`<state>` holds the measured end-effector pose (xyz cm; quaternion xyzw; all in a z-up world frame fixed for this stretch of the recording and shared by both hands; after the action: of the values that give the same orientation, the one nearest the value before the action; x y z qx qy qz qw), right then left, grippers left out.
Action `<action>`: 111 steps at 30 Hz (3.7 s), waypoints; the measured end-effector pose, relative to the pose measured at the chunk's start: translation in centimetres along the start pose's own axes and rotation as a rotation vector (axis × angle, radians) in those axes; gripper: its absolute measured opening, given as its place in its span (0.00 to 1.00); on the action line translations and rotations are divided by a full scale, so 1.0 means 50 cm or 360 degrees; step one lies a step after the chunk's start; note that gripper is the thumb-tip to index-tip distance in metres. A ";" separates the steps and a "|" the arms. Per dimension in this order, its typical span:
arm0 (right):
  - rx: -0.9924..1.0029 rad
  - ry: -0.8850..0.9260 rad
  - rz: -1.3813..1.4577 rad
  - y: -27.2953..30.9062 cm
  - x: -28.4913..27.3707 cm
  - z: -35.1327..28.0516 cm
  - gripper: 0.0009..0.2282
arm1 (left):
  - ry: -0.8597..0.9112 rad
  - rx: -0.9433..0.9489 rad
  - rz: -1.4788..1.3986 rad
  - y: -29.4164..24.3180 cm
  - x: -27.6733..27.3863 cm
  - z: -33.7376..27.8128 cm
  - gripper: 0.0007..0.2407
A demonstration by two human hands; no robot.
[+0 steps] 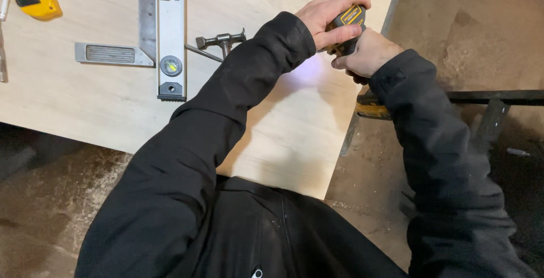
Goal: The person marks positions on a wooden board, holds a punch against the marks and taps it with a hammer, then uses a cordless drill to bore holes at the marked spots on the board. A level, square, tape measure and drill bit rest on the workbench nearby.
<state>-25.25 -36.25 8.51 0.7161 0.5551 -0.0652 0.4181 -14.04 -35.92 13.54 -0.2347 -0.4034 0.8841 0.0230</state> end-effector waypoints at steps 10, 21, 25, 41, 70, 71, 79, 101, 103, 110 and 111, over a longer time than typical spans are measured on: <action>0.0004 -0.0001 0.0056 -0.004 0.010 -0.024 0.06 | -0.0224 -0.0298 -0.0158 0.074 0.034 -0.005 0.22; 0.0089 0.0012 0.0130 -0.006 -0.002 -0.015 0.07 | -0.0192 -0.0473 -0.0535 0.077 0.025 0.006 0.18; -0.0002 0.0012 0.0072 0.029 -0.004 -0.032 0.09 | -0.0186 -0.0215 -0.0471 0.079 0.025 -0.006 0.18; 0.0037 -0.0041 -0.0221 0.007 0.001 -0.024 0.11 | -0.0143 -0.0272 -0.0598 0.089 0.033 -0.030 0.19; 0.0138 -0.0062 -0.0243 0.015 0.004 -0.017 0.10 | -0.0197 -0.0472 -0.0727 0.123 0.031 -0.047 0.18; 0.0135 -0.0059 -0.0206 0.011 0.007 -0.012 0.11 | -0.0189 -0.0511 -0.0737 0.125 0.032 -0.048 0.19; 0.0111 -0.0011 -0.0141 -0.002 0.006 -0.004 0.10 | -0.0268 -0.0442 -0.0725 0.132 0.034 -0.045 0.20; 0.0147 0.0022 -0.0110 -0.001 0.018 -0.015 0.07 | -0.0237 -0.0567 -0.0761 0.128 0.050 -0.057 0.20; 0.0122 -0.0004 -0.0078 -0.001 0.000 -0.008 0.07 | -0.0247 -0.0466 -0.0751 0.135 0.040 -0.036 0.20; 0.0140 -0.0023 -0.0141 -0.011 0.008 -0.004 0.09 | -0.0248 -0.0483 -0.0717 0.125 0.040 -0.045 0.18; 0.0155 -0.0039 -0.0153 -0.009 0.005 -0.008 0.09 | -0.0272 -0.0480 -0.0650 0.119 0.033 -0.045 0.18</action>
<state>-25.65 -35.77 8.40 0.7073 0.5797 -0.1210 0.3859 -13.65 -37.95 7.28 -0.0737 -0.5701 0.8076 0.1313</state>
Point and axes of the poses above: each hand's wrist, its own z-axis towards the middle knuckle, its own x-axis out of the palm, y = z × x, the point moved 10 cm from there along z, towards the middle knuckle, and after that the axes turned 2 degrees about y, right-handed, at the moved point
